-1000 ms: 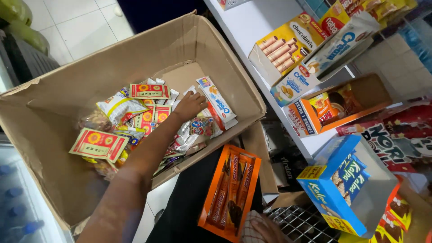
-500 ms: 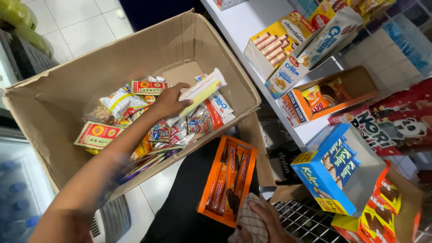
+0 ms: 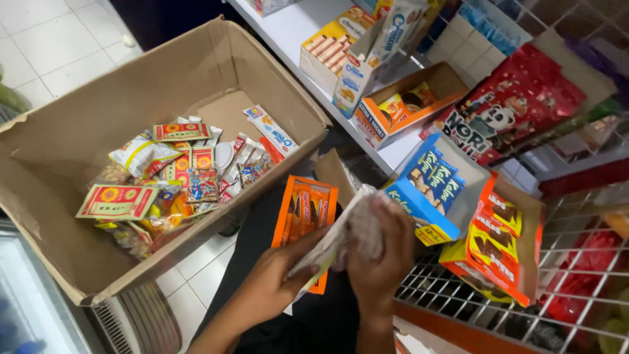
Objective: Wiping snack packages with a cloth and organizing them from a large box into a smaller display box.
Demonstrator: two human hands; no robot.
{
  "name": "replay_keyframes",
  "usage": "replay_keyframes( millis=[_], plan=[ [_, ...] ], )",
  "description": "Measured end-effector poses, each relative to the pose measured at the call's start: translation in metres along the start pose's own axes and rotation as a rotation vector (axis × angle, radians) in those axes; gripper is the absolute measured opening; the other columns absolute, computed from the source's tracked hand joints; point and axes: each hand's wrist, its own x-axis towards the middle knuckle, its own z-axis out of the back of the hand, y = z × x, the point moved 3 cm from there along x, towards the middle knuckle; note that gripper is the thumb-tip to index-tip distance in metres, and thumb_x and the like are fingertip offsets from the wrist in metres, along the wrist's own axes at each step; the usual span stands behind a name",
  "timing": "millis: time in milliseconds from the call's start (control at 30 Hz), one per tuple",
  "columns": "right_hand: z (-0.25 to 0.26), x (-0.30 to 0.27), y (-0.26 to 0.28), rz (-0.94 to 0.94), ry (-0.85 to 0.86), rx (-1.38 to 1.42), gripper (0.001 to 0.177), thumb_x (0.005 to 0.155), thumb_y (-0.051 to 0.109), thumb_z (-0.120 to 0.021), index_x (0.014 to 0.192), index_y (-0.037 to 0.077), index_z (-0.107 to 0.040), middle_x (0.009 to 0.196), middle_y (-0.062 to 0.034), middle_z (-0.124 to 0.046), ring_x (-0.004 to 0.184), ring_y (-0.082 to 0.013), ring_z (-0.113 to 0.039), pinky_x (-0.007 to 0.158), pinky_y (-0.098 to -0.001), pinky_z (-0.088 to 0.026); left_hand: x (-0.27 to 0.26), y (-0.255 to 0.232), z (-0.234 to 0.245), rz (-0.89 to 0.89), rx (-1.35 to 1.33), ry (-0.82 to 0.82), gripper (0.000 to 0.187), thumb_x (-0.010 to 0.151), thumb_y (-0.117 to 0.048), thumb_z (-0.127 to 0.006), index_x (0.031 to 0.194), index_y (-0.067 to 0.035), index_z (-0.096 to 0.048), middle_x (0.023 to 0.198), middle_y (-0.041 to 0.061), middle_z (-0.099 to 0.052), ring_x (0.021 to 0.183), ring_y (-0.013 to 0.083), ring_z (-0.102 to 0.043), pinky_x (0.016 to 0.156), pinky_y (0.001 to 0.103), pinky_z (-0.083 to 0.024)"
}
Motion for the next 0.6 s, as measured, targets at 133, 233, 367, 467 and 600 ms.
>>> replay_keyframes(
  millis=[133,233,367,467,600],
  plan=[
    [0.015,0.002,0.0,-0.049,-0.035,0.015,0.052,0.081,0.002,-0.076,0.131,0.004,-0.062,0.134,-0.0163,-0.063,0.128,-0.0357,-0.061,0.111,-0.0435,-0.049,-0.003,0.028,-0.033,0.077,-0.297,0.046,0.061,0.092,-0.002,-0.062,0.152,-0.007,-0.047,0.143,0.012,-0.065,0.134,0.0275,-0.063,0.111,0.037,-0.047],
    [0.013,-0.031,0.015,-0.023,0.003,0.085,0.053,0.079,0.002,-0.076,0.13,0.004,-0.062,0.134,-0.0176,-0.063,0.127,-0.0359,-0.062,0.107,-0.0432,-0.052,-0.002,0.037,-0.041,0.025,-0.607,0.083,0.068,0.093,-0.006,-0.06,0.157,-0.006,-0.037,0.154,0.016,-0.053,0.142,0.0303,-0.05,0.115,0.039,-0.038],
    [0.009,-0.082,0.04,0.082,0.094,0.173,0.045,0.077,0.006,-0.079,0.121,0.007,-0.069,0.127,-0.0163,-0.067,0.114,-0.0336,-0.07,0.097,-0.0393,-0.058,-0.002,0.033,-0.026,0.023,-1.073,-0.024,0.064,0.101,-0.028,-0.051,0.158,-0.007,-0.033,0.163,0.013,-0.04,0.152,0.0246,-0.035,0.122,0.037,-0.027],
    [0.013,-0.089,0.036,0.14,0.155,0.172,0.043,0.075,0.01,-0.08,0.118,0.009,-0.073,0.125,-0.0171,-0.067,0.109,-0.0327,-0.072,0.092,-0.0388,-0.06,-0.007,0.037,-0.029,0.067,-1.262,0.028,0.06,0.105,-0.036,-0.047,0.156,-0.008,-0.033,0.157,0.016,-0.043,0.146,0.0288,-0.041,0.12,0.039,-0.031],
    [0.034,-0.042,0.021,0.14,0.0,0.022,0.052,0.078,0.009,-0.082,0.127,0.009,-0.064,0.129,-0.0188,-0.063,0.117,-0.0376,-0.067,0.097,-0.0414,-0.057,-0.012,0.03,-0.044,0.126,-1.103,0.139,0.055,0.101,-0.02,-0.052,0.153,-0.011,-0.035,0.156,0.006,-0.043,0.147,0.0207,-0.04,0.12,0.036,-0.03]
  ],
)
